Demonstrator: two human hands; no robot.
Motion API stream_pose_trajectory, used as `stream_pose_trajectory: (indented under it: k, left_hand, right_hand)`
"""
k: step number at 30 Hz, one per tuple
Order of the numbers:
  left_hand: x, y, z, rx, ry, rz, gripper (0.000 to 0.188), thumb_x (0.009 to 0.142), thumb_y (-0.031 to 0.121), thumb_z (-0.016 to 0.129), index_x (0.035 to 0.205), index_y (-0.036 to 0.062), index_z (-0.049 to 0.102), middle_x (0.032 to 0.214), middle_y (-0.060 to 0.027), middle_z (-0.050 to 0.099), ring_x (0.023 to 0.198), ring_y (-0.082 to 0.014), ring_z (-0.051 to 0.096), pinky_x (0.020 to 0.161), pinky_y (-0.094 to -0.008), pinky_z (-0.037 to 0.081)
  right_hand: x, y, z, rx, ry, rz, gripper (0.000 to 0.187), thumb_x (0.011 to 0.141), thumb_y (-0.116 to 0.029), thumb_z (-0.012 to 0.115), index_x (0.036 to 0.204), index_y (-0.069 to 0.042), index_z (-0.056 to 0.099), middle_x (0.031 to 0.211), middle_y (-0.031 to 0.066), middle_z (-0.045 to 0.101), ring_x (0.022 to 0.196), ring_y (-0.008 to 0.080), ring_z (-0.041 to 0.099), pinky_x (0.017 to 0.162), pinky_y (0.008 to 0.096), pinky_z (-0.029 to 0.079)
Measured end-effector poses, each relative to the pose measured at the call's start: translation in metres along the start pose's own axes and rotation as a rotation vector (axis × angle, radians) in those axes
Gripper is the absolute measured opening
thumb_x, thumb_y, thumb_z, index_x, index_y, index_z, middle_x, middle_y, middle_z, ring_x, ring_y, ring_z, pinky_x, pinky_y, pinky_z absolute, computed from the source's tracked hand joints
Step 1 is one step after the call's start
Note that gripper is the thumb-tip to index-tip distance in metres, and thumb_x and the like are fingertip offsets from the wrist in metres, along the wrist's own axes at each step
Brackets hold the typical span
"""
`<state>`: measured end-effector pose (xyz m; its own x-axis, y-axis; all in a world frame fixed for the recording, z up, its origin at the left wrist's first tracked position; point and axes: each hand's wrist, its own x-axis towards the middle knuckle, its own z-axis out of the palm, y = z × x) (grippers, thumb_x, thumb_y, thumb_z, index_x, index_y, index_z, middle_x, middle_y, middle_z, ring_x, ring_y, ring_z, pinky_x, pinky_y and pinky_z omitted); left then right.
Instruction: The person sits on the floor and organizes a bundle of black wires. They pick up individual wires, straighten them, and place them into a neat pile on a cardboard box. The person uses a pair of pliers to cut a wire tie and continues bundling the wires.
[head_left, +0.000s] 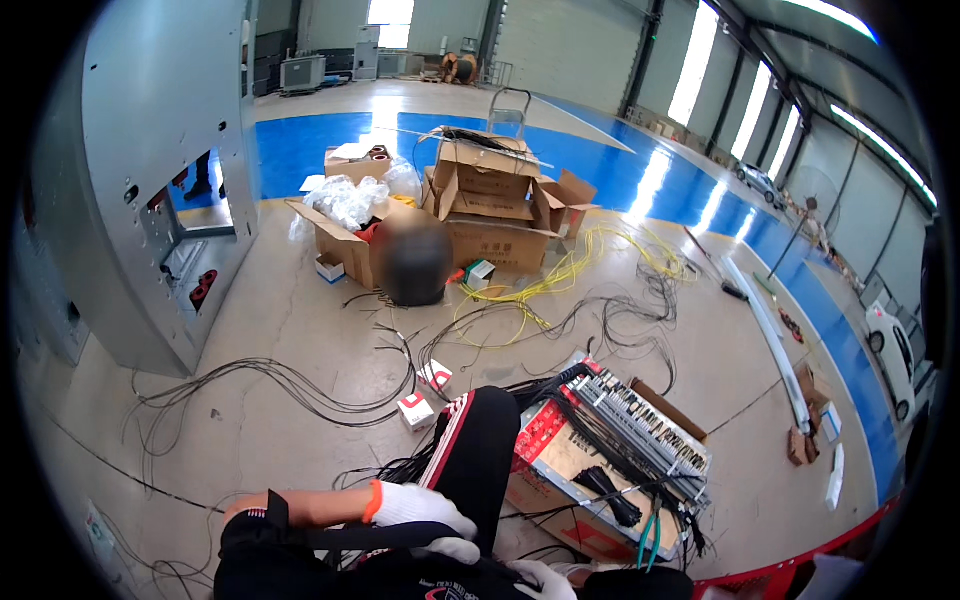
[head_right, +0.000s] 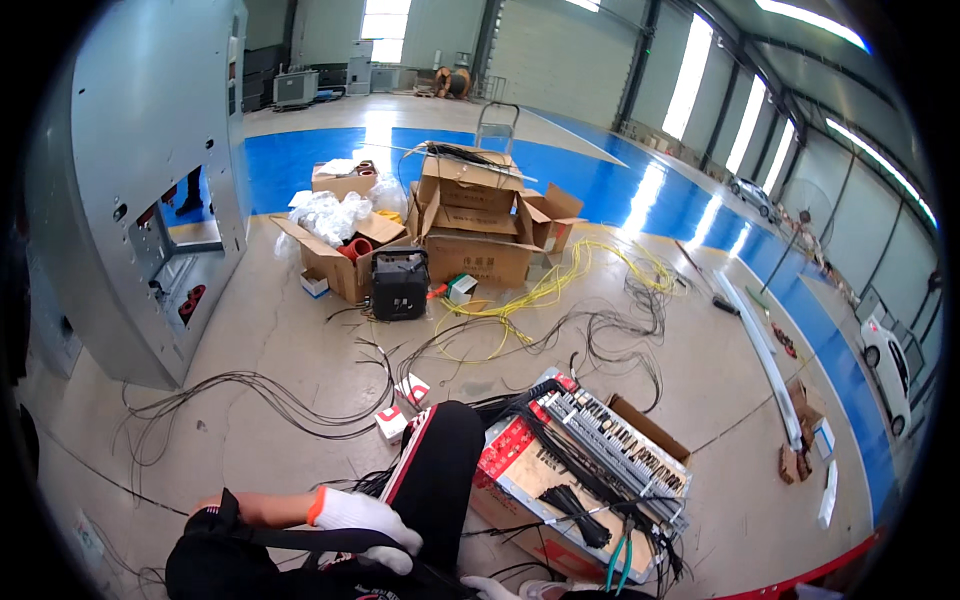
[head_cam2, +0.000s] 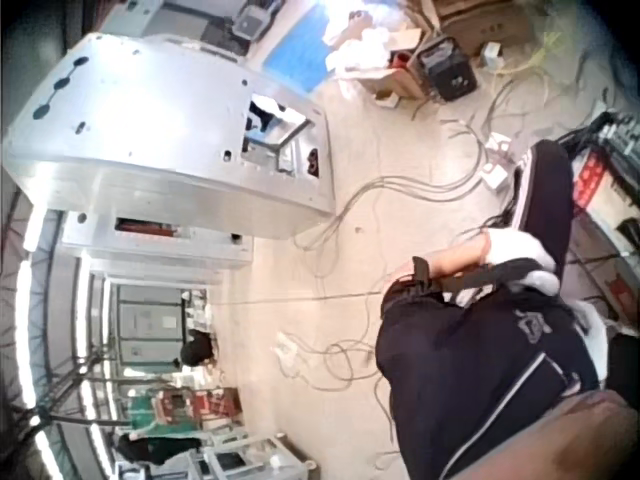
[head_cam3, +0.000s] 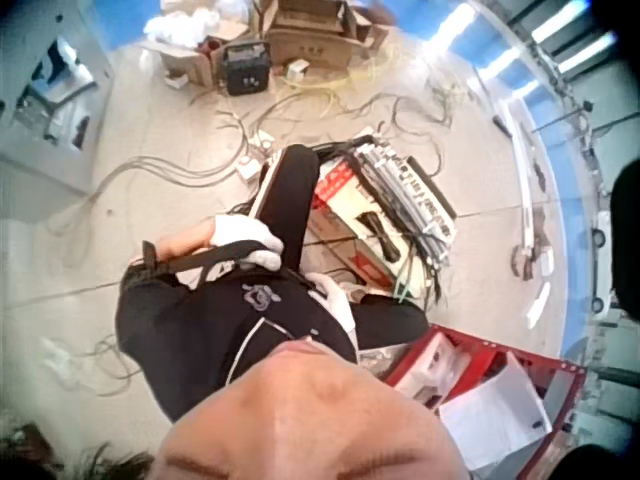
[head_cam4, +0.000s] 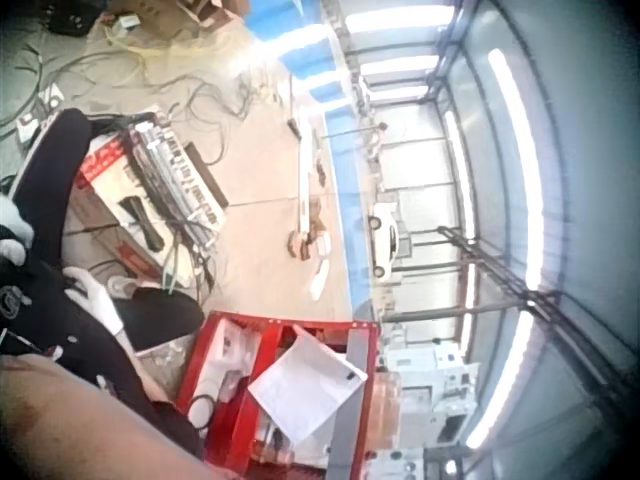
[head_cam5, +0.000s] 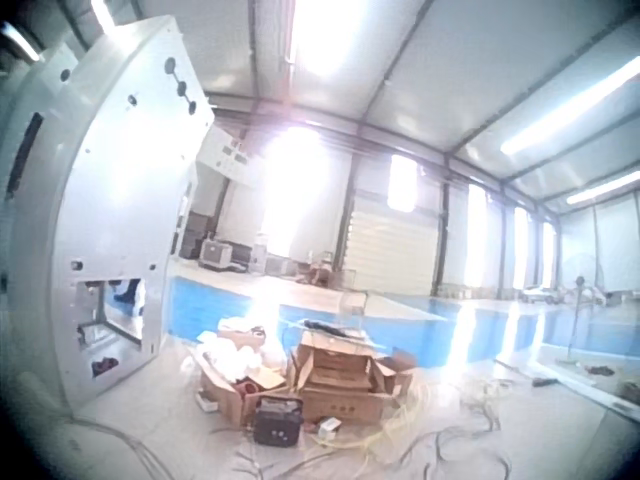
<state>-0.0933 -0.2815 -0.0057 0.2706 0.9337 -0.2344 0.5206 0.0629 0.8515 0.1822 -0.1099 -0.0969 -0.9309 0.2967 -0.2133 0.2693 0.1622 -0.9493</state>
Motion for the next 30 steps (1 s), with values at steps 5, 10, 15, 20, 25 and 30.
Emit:
stream_pose_trajectory:
  k: [5,10,15,20,25,30]
  left_hand:
    - [0.032,-0.075,0.079,-1.418,-0.51,0.856,0.033,0.1,0.032,0.053,0.092,0.0014,0.066,0.07,-0.0052,0.061,0.054,-0.0159,0.056,0.051,-0.0303,0.047]
    - [0.03,0.016,0.002,-1.716,0.658,1.241,0.027,0.102,0.034,0.051,0.09,0.0112,0.058,0.072,0.0034,0.048,0.061,-0.008,0.043,0.054,-0.0255,0.034]
    - [0.084,0.001,-0.111,-1.519,1.045,1.084,0.029,0.101,0.036,0.056,0.096,0.0074,0.058,0.07,0.0043,0.043,0.059,-0.0099,0.033,0.055,-0.0246,0.029]
    - [0.172,-0.176,-0.171,-2.089,0.788,1.035,0.011,0.093,0.012,0.056,0.086,0.0079,0.063,0.071,0.0006,0.059,0.071,-0.0088,0.059,0.059,-0.0232,0.047]
    - [0.209,-0.028,-0.125,-1.242,0.376,0.234,0.023,0.102,0.021,0.052,0.113,0.0033,0.061,0.1,-0.0045,0.066,0.084,-0.0151,0.063,0.071,-0.0272,0.052]
    - [0.136,-0.005,-0.076,-0.471,-0.4,0.152,0.049,0.104,0.022,0.029,0.101,-0.0057,0.07,0.096,-0.0136,0.073,0.08,-0.0221,0.07,0.075,-0.0306,0.056]
  right_hand:
    - [0.006,-0.001,0.0,0.037,0.16,0.132,0.031,0.084,-0.015,0.077,0.11,-0.001,0.066,0.102,0.0126,0.067,0.095,0.0191,0.067,0.083,0.0299,0.053]
    - [0.0,0.036,-0.004,-0.092,0.094,0.153,0.034,0.087,-0.021,0.074,0.115,-0.004,0.065,0.106,0.0131,0.071,0.092,0.0248,0.07,0.085,0.0335,0.054]
    - [-0.044,0.064,-0.024,-0.111,0.254,0.14,0.025,0.092,-0.024,0.069,0.106,-0.003,0.071,0.095,0.0116,0.072,0.087,0.0217,0.069,0.08,0.0325,0.053]
    - [-0.049,0.055,-0.067,0.712,0.446,0.308,0.015,0.096,-0.013,0.058,0.094,0.001,0.065,0.069,-0.0002,0.057,0.052,0.0055,0.043,0.046,0.0211,0.031]
    - [-0.074,0.064,-0.125,1.09,0.674,0.048,0.022,0.1,-0.024,0.058,0.095,-0.002,0.057,0.058,-0.0085,0.032,0.046,0.0035,0.029,0.042,0.0218,0.023]
    - [-0.049,0.048,-0.138,1.211,0.612,-0.173,0.026,0.103,-0.026,0.052,0.1,-0.001,0.058,0.056,-0.007,0.029,0.043,0.0053,0.024,0.04,0.024,0.02]
